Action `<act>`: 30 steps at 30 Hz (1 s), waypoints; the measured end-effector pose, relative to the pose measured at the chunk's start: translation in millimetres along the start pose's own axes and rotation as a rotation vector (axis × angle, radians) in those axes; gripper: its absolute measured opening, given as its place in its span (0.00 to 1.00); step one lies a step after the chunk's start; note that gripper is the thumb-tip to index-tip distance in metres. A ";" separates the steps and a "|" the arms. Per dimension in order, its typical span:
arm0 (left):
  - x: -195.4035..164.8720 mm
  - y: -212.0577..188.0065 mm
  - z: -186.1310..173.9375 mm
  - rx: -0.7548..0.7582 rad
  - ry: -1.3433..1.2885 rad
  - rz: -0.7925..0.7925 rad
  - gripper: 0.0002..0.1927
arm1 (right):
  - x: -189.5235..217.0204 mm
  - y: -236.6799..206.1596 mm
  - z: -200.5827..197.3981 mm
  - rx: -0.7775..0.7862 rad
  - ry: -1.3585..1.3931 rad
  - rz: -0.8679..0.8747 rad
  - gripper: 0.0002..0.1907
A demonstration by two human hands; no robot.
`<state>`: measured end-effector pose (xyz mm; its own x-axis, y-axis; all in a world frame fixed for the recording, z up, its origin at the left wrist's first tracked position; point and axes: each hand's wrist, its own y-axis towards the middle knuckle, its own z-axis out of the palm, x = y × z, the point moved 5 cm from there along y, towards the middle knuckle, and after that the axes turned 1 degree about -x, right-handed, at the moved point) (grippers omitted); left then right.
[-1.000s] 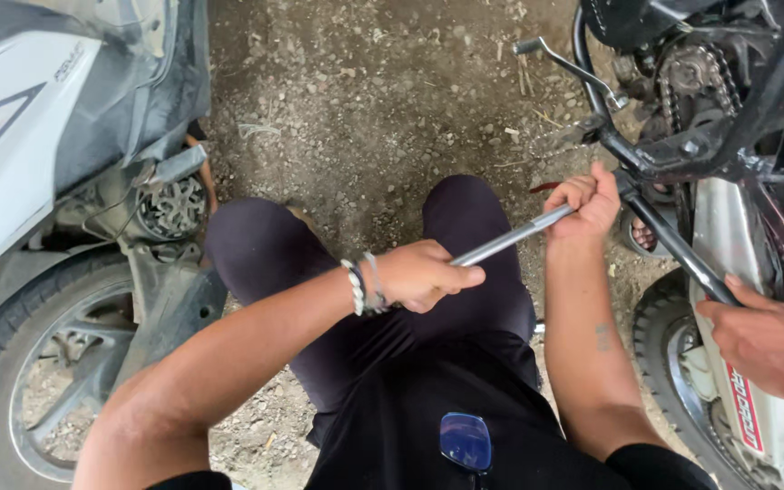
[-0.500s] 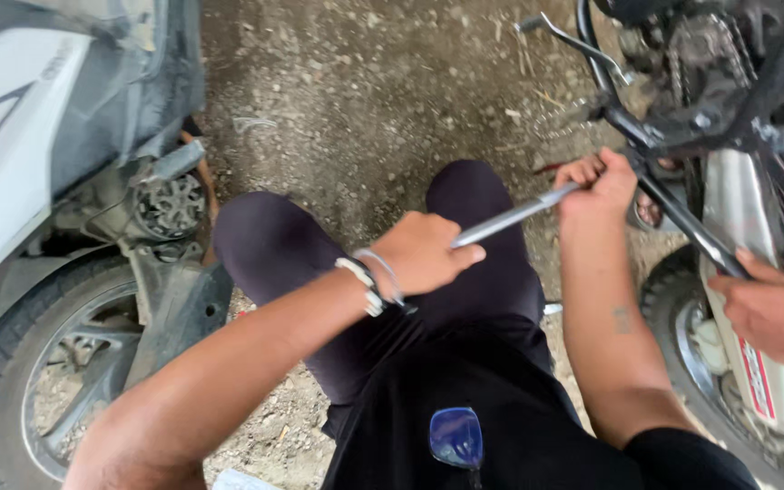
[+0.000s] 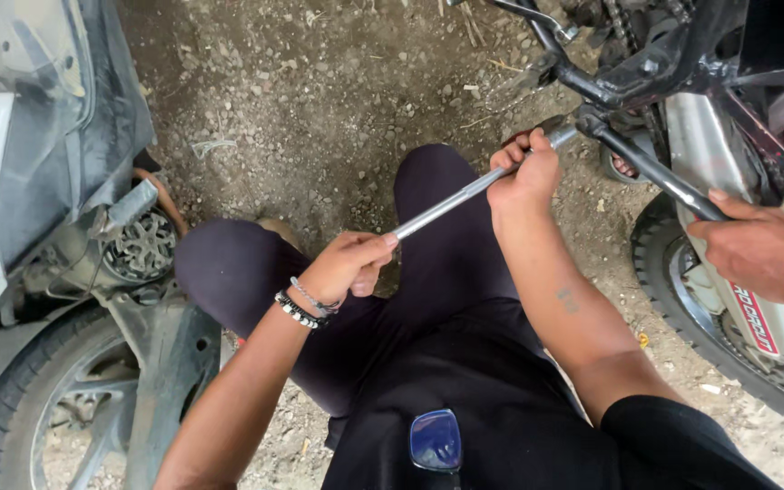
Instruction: The person sits on the dirt ground beside a motorcycle and hammers a black metal rod resting on the ground with a ball-peen hammer. They then fit a socket onto a bolt on the motorcycle's lower frame and use an L-shaped socket wrench to turn and loosen the bolt, steadying the bike with the other hand.
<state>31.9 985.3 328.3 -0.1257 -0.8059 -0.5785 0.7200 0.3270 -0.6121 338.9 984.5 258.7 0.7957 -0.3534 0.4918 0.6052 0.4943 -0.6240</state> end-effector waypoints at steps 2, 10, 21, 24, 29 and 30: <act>-8.5 5.9 2.6 -0.032 -0.027 -0.010 0.21 | 4.4 12.9 -4.5 -0.045 0.027 0.003 0.09; -63.9 12.1 28.7 0.121 -0.357 -0.117 0.19 | 21.6 40.0 7.4 -0.129 0.104 0.023 0.12; -90.5 -7.4 75.1 -0.323 1.178 0.466 0.21 | 29.2 48.7 7.1 0.078 0.245 0.262 0.20; -87.0 -16.3 91.5 -0.328 1.311 0.444 0.17 | 19.7 42.8 8.7 0.363 0.648 0.442 0.23; -87.4 -16.4 95.6 -0.291 1.487 0.383 0.15 | 28.6 37.6 15.2 0.780 0.890 0.436 0.22; -88.9 -13.1 89.9 -0.272 1.440 0.400 0.17 | 24.1 44.2 12.0 0.598 0.715 0.421 0.22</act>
<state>95.0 1008.3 436.2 -0.6136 0.4564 -0.6443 0.7435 0.6088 -0.2767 384.5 1007.4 250.4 0.8870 -0.3538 -0.2967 0.3187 0.9341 -0.1608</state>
